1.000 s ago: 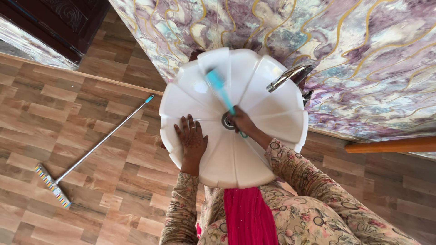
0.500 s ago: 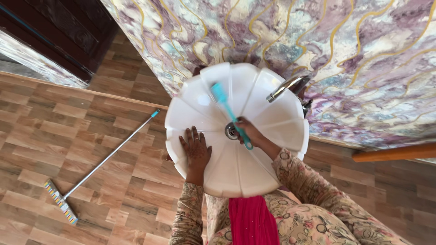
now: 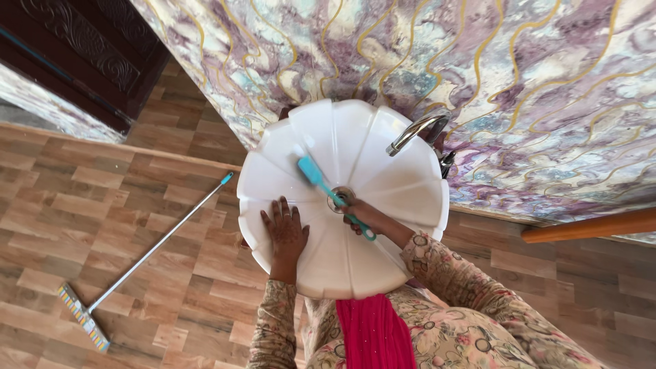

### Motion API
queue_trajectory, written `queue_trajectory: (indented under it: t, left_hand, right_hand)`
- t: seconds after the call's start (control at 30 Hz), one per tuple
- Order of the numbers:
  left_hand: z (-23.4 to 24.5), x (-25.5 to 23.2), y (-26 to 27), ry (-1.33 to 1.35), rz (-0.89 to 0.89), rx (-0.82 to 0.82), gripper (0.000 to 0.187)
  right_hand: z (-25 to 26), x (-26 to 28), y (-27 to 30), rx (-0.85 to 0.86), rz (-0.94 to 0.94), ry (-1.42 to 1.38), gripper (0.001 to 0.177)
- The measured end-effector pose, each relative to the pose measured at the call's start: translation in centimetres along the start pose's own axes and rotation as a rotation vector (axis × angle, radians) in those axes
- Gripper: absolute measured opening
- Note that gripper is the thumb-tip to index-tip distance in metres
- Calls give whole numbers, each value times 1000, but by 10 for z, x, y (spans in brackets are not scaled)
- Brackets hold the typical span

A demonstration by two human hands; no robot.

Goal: The person cleans the interior and drain of a white flower-shaped sink using a blue scrub brush.

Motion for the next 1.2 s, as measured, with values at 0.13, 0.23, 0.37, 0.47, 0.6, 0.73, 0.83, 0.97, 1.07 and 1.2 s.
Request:
queue_trajectory:
  t: [0.13,0.23,0.37,0.47,0.6,0.73,0.83,0.97,1.07,1.2]
  left_hand:
    - [-13,-2,3,30,14,101,72]
    - [-10,-1,3,4,-13,32,69]
    - [-9,-3,-3,21,10,103,71]
    - [-11,-2,2,33,4,118,70]
    - [-8,-2,-1,10,-9,94,70]
    - [-14,0,-1,32,0,130,70]
    - [-13,-1,1,56,-15,93,68]
    - [-15,-1,5,64,-7,130,67]
    - [-13,0,3,80,-12,123,66]
    - [-14,1,2,66,-25,114,65]
  right_hand:
    - [60,18,-3,-353,281,-213,54]
    - [105,21,-6,-539,238,362,54]
    - [83,40,-2,-626,520,867,44]
    - [88,22,7,-440,390,839,44]
    - [113,63,45,-443,294,893,45]
    - [111,105,84,-685,523,1106,51]
    - [94,85,79,-654,407,1233,58]
    - [60,51,75,-440,390,1240,56]
    - [79,53,82,-448,296,1351,61]
    - [120,60,91,-621,256,1375,57]
Point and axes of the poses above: each hand's wrist, its own y-axis away from the middle knuckle, its own z-axis out of the back of the hand, x = y × z, the point moved 9 cm from there along -y, towards the middle knuckle, and after that the axes turned 2 degrees about -z, right-handed, at the moved point
